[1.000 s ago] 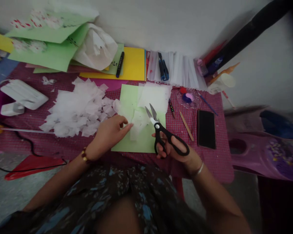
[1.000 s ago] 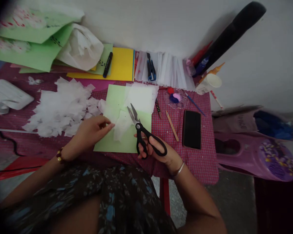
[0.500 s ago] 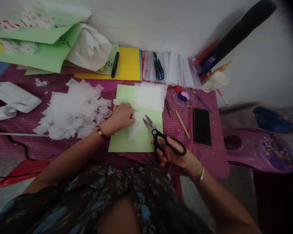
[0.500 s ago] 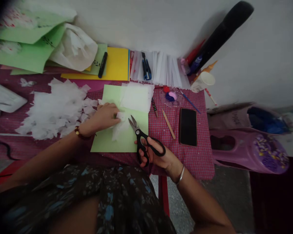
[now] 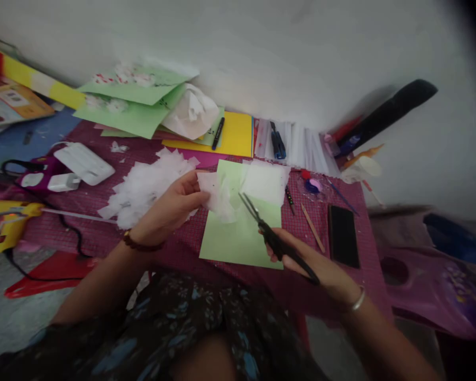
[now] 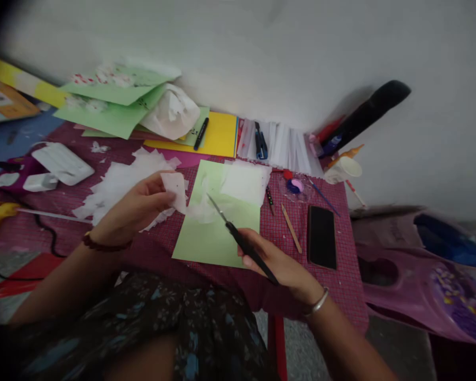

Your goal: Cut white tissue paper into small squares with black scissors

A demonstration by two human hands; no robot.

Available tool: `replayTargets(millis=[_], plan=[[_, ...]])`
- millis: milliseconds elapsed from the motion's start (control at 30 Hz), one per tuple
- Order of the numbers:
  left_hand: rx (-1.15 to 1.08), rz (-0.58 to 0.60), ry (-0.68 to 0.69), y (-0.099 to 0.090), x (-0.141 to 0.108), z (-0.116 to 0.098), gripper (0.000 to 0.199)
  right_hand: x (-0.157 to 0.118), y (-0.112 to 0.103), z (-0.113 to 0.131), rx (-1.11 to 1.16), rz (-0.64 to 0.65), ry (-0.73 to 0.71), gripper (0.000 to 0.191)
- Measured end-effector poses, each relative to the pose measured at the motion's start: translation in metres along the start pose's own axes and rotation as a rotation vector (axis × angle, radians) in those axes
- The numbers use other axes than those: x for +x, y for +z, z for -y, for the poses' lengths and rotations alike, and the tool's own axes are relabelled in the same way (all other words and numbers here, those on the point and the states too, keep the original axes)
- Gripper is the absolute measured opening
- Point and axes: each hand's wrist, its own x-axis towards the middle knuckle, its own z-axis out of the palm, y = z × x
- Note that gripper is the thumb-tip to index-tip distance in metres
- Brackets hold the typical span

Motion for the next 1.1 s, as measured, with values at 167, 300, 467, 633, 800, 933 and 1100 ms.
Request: replayTargets(millis=[167, 300, 467, 633, 800, 933, 1100], plan=[[0.17, -0.041, -0.031, -0.023, -0.014, -0.005, 0.063, 0.05, 0.01, 0.022, -0.148, 0.223, -0.023, 0.062], [0.223, 0.039, -0.042, -0.044, -0.017, -0.009, 0.072, 0.085, 0.01, 0.037, -0.277, 0.303, -0.046, 0.059], [0.142, 0.13, -0.066, -0.058, -0.01, -0.008, 0.072, 0.111, 0.004, 0.064, -0.387, 0.37, -0.093, 0.053], [0.179, 0.11, -0.06, -0.066, -0.003, -0.013, 0.078, 0.131, 0.006, 0.071, -0.411, 0.397, -0.094, 0.048], [0.237, 0.088, -0.082, -0.074, 0.003, -0.017, 0.077, 0.145, 0.008, 0.068, -0.323, 0.396, -0.039, 0.049], [0.192, 0.064, -0.075, -0.077, 0.005, -0.012, 0.073, 0.145, 0.003, 0.067, -0.318, 0.348, 0.003, 0.048], [0.046, 0.027, -0.16, -0.08, -0.001, 0.009, 0.018, 0.15, -0.004, 0.064, -0.309, 0.303, 0.06, 0.051]])
